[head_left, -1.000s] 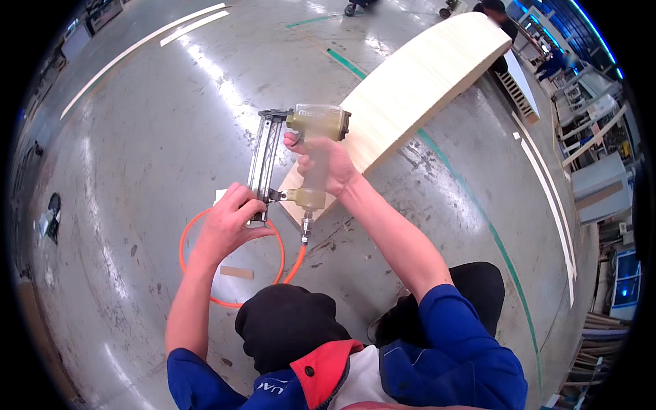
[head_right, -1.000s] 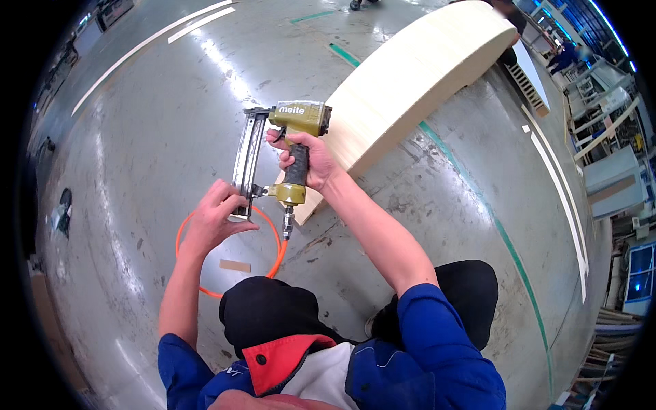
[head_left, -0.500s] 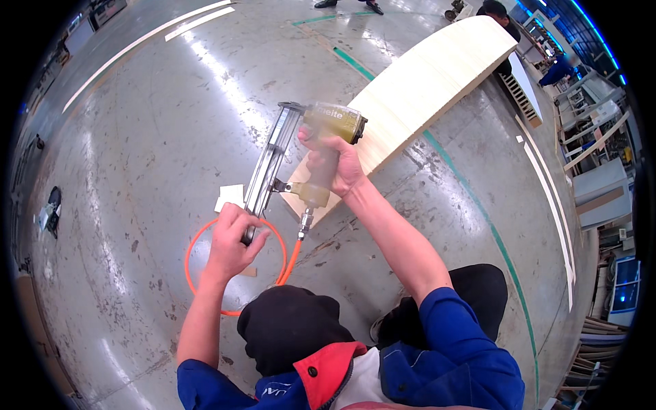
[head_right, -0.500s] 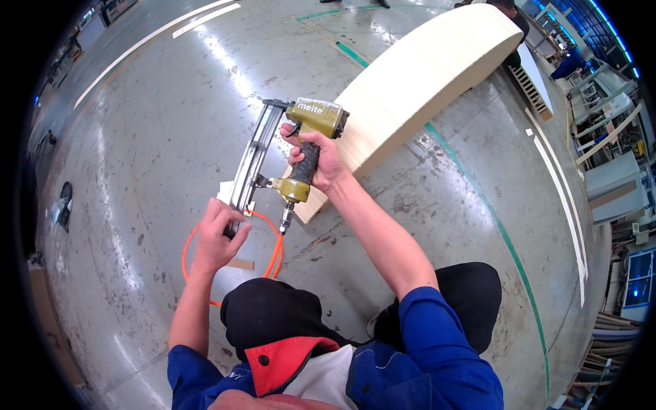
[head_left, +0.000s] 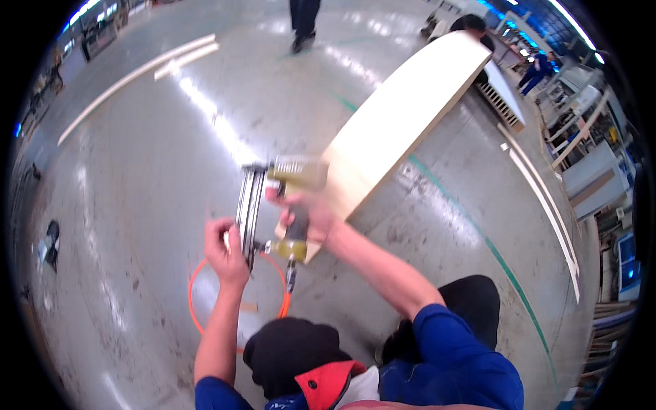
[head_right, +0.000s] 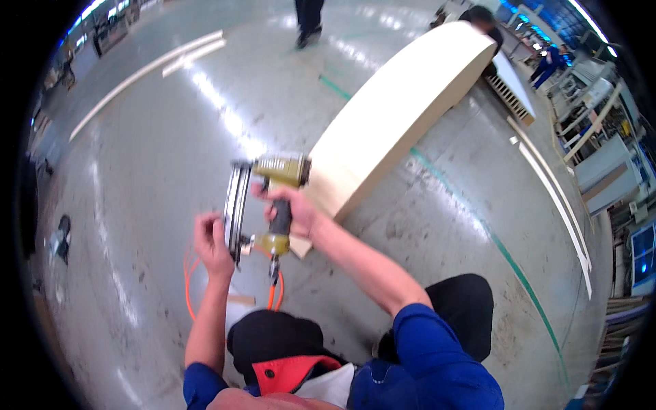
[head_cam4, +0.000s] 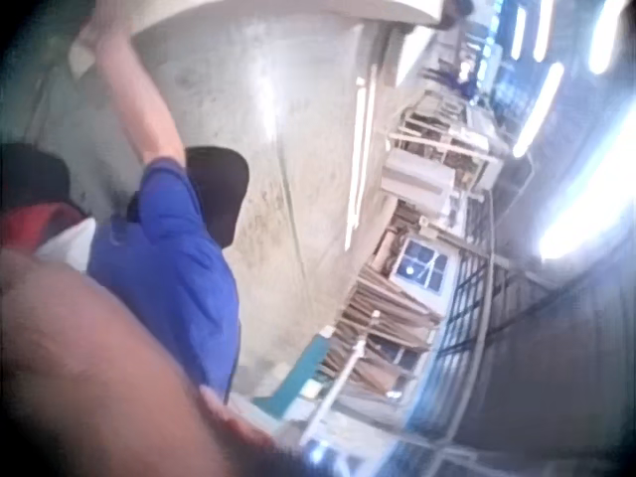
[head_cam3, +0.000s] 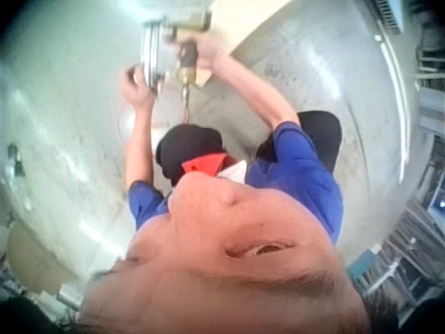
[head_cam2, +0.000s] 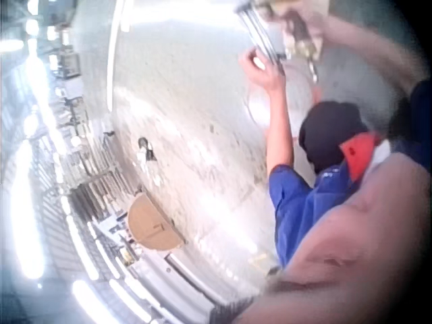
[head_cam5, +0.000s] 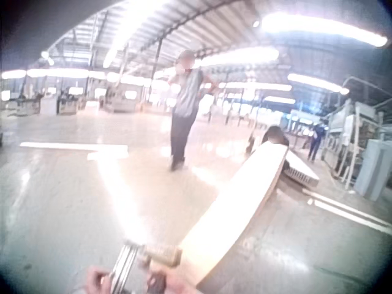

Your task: The person kneels on the floor and uses a pneumatic nail gun to fasten a curved wooden piece to a larger wooden structure. They repeatedly reposition the piece and drive nails along its edge to secure it.

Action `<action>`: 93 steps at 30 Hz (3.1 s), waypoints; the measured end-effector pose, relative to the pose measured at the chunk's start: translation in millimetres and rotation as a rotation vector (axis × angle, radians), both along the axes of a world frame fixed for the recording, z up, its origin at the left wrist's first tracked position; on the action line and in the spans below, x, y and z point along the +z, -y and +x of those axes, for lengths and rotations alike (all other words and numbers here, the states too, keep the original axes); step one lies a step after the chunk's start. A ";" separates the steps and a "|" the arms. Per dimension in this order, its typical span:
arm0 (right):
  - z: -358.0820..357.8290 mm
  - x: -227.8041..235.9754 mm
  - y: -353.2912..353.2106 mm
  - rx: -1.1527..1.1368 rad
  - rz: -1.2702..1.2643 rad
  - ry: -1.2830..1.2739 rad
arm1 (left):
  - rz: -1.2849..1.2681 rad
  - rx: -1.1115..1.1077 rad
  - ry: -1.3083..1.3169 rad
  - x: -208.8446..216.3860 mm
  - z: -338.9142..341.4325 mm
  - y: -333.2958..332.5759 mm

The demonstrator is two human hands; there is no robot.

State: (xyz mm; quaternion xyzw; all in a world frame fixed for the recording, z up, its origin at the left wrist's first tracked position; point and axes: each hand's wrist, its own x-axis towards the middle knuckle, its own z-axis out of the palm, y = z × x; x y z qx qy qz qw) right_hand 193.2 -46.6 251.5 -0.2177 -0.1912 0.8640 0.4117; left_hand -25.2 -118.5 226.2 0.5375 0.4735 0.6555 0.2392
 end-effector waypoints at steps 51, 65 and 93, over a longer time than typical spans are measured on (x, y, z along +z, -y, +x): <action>71.9 30.5 -87.1 0.203 1.827 2.029 | -1.249 0.249 -0.569 -74.5 -232.5 54.9; 74.8 31.1 -101.9 0.248 1.853 1.951 | -1.220 -0.273 -0.311 -114.5 -219.8 168.4; 58.3 19.2 -22.8 -1.305 -0.177 1.215 | -0.579 -1.011 -0.712 -22.9 -89.4 -261.7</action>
